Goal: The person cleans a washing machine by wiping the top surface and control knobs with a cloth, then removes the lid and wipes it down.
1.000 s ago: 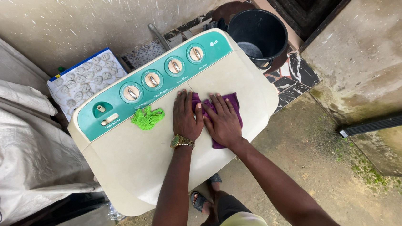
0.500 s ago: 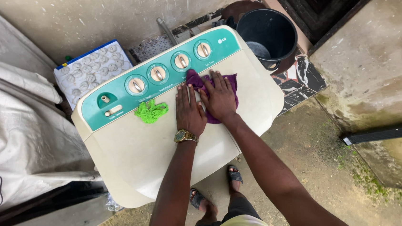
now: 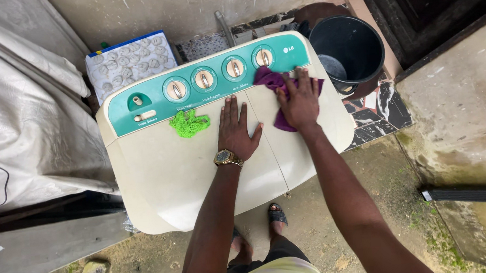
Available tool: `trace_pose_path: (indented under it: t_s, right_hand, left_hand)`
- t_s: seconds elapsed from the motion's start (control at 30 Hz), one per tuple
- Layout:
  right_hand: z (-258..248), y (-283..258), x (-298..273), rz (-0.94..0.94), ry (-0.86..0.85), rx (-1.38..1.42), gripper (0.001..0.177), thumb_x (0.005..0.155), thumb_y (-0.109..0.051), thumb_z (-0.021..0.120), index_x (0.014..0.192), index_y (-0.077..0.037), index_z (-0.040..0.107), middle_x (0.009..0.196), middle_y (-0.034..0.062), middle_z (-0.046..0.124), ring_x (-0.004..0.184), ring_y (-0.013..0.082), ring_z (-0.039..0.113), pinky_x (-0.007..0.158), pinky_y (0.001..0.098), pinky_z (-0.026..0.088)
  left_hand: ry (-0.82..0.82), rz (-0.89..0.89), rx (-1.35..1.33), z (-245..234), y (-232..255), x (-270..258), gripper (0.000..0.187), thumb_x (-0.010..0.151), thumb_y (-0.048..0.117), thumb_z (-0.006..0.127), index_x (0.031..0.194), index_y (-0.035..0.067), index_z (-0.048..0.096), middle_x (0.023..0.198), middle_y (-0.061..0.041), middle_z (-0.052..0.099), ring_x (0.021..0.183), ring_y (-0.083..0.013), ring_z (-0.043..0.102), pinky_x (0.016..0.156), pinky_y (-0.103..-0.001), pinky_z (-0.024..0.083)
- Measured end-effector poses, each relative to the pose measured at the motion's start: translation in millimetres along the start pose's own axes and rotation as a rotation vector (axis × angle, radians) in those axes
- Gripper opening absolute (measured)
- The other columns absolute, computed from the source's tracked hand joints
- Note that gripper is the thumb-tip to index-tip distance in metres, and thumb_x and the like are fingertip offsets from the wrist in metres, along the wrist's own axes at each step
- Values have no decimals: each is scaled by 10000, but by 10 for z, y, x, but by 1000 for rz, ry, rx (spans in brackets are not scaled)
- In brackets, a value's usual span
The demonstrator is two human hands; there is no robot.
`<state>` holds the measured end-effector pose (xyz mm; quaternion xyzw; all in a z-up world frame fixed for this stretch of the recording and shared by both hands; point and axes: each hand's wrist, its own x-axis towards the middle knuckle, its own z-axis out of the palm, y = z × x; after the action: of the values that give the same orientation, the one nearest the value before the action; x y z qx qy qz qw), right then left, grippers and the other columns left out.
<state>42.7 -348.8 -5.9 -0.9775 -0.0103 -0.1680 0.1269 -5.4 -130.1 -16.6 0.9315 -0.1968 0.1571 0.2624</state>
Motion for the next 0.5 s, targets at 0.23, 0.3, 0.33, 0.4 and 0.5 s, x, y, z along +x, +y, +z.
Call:
trace_pose_path:
  t_s: [0.23, 0.3, 0.33, 0.4, 0.5]
  right_hand:
    - [-137, 475, 138, 76, -33, 12, 545, 1049, -461, 489, 1513, -178, 529, 1602, 251, 381, 1519, 416, 271, 1226, 591, 155]
    - [-138, 616, 170, 92, 20, 2, 543, 1062, -455, 486, 1501, -142, 544, 1536, 271, 433, 1440, 455, 394, 1159, 603, 284]
    - [-143, 696, 174, 85, 15, 4, 543, 1062, -455, 486, 1501, -142, 544, 1536, 271, 433, 1440, 455, 394, 1159, 603, 284]
    - [-158, 875, 177, 78, 55, 211, 559, 1063, -438, 472, 1487, -77, 520, 1457, 269, 531, 1278, 469, 565, 1040, 555, 465]
    - [-262, 1099, 114, 99, 31, 343, 504, 1105, -420, 473, 1446, -58, 552, 1334, 255, 627, 1189, 465, 644, 1017, 522, 515]
  left_hand:
    - [2, -27, -13, -88, 71, 5, 940, 865, 642, 667, 1457, -69, 497, 1613, -314, 294, 1542, -442, 249, 1261, -528, 216]
    - [-27, -47, -23, -83, 77, 10, 977, 835, 674, 675, 1443, -69, 498, 1603, -312, 295, 1522, -440, 243, 1234, -535, 218]
    - [-25, -54, -22, -79, 78, 7, 977, 835, 674, 675, 1443, -69, 498, 1603, -312, 295, 1522, -440, 243, 1234, -535, 218]
    - [-5, -40, -10, -54, 76, -3, 950, 865, 667, 664, 1448, -65, 504, 1615, -312, 294, 1530, -437, 246, 1245, -535, 218]
    - [-8, -52, 5, -38, 94, -9, 896, 892, 644, 653, 1441, -52, 518, 1620, -304, 302, 1534, -434, 252, 1249, -543, 214]
